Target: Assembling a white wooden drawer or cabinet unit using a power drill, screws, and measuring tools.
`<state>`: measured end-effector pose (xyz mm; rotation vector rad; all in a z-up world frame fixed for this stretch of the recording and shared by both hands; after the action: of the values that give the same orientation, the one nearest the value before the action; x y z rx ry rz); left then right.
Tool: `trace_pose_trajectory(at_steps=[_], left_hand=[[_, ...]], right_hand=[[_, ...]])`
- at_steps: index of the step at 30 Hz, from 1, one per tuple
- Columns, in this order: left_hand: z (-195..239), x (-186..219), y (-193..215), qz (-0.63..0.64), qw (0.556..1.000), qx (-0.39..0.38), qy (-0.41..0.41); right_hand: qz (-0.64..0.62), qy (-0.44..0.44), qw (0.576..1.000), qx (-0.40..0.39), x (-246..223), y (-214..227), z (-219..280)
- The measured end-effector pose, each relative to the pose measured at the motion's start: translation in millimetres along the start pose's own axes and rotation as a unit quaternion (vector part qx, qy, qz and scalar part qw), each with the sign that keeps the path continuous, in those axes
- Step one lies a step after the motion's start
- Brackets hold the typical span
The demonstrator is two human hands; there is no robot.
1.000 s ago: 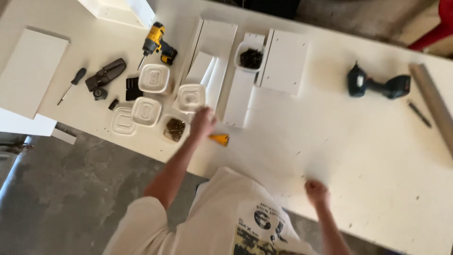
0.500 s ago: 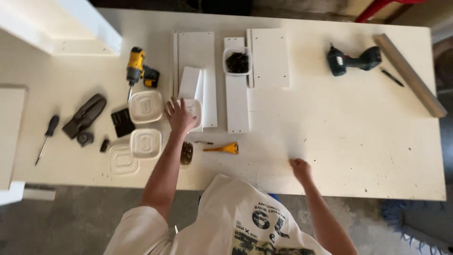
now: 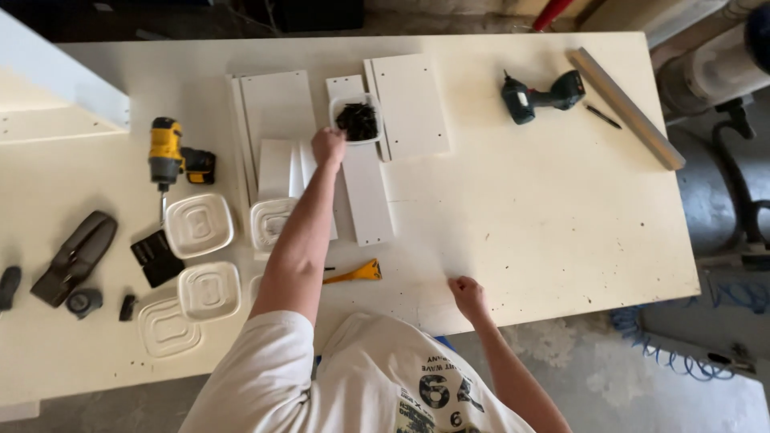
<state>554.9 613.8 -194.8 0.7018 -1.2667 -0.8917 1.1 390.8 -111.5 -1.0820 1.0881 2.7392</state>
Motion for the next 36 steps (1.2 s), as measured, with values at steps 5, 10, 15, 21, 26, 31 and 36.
trace_pose_trajectory(at_steps=[5, 10, 15, 21, 26, 31, 36], left_hand=[[72.7, 46.1, 65.7, 0.025, 0.999, 0.037, 0.019], [180.7, 117.9, 86.7, 0.126, 0.988, -0.059, -0.064], [271.0, 134.3, 40.1, 0.101, 0.982, -0.151, -0.057], [296.2, 125.5, 39.0, 0.014, 0.985, 0.018, -0.170], [256.3, 114.3, 93.0, -0.156, 0.954, 0.239, -0.090], [194.6, 66.4, 17.4, -0.191, 0.945, 0.263, 0.012], [186.6, 50.6, 1.2, -0.176, 0.943, 0.282, -0.010]], right_hand=[[-0.039, -0.021, 0.999, -0.008, -22.4, 3.1, -6.4], [-0.264, -0.007, 0.964, -0.018, -59.4, -10.4, -59.8], [-0.565, 0.016, 0.824, -0.039, -167.5, 10.6, -58.0], [-0.562, -0.029, 0.825, 0.049, -96.0, 0.9, -100.0], [-0.589, -0.046, 0.797, 0.126, -30.2, 5.1, -109.1], [-0.646, -0.014, 0.754, 0.117, -14.3, 5.2, -126.1], [-0.597, -0.043, 0.800, 0.048, -21.7, 32.6, -78.1]])
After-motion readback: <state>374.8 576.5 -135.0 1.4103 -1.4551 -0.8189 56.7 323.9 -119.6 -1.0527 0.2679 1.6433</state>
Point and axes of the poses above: each hand's wrist, its own z-axis away from the middle knuckle, its own y-axis out of the back of the hand, x = y × z, the point moved 5 cm from there along -z, towards the middle knuckle, and after that the axes turned 13 degrees about -z, right-handed, at the moved point
